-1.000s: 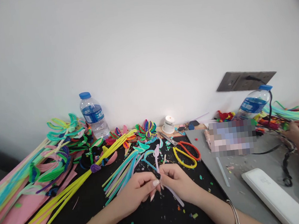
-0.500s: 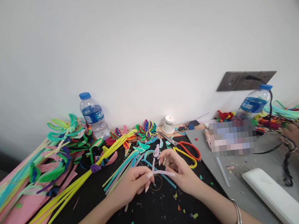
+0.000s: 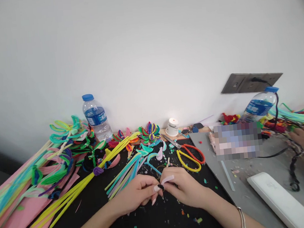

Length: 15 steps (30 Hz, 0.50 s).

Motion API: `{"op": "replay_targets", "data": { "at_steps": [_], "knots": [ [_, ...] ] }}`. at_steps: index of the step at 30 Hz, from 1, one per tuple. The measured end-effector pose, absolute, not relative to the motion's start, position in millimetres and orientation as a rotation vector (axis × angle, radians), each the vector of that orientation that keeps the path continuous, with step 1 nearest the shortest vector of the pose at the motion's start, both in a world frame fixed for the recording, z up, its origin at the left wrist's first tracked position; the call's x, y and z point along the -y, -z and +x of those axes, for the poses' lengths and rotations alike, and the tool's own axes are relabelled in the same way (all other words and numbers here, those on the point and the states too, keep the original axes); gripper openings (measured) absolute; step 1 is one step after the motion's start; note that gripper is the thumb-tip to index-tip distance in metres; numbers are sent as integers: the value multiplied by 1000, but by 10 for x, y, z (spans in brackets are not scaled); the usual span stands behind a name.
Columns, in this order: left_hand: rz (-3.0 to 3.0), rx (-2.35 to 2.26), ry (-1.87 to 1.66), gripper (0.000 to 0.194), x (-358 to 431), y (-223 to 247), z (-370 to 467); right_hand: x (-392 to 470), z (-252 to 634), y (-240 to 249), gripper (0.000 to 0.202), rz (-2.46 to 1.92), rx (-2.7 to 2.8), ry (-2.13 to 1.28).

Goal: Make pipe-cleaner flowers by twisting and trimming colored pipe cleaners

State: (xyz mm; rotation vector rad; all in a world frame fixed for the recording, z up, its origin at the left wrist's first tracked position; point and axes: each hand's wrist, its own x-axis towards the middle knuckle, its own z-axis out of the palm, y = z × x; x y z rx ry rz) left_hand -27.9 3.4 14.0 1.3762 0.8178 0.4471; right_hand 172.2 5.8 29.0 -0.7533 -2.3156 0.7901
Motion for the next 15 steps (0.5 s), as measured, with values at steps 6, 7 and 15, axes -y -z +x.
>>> {"op": "replay_targets", "data": {
  "at_steps": [6,7,15],
  "knots": [
    [1907,-911,-626,35,10,-193,-219,-31,1673,-317,23,-955,2222,-1008],
    [1987,-910,-654,35,20,-180,-215,-34,1668,-312,24,-993,2189,-1070],
    [1825,-926,-828,26,-34,-168,-239,-126,1697,-257,32,-1004,1418,-1866]
  ]
}}
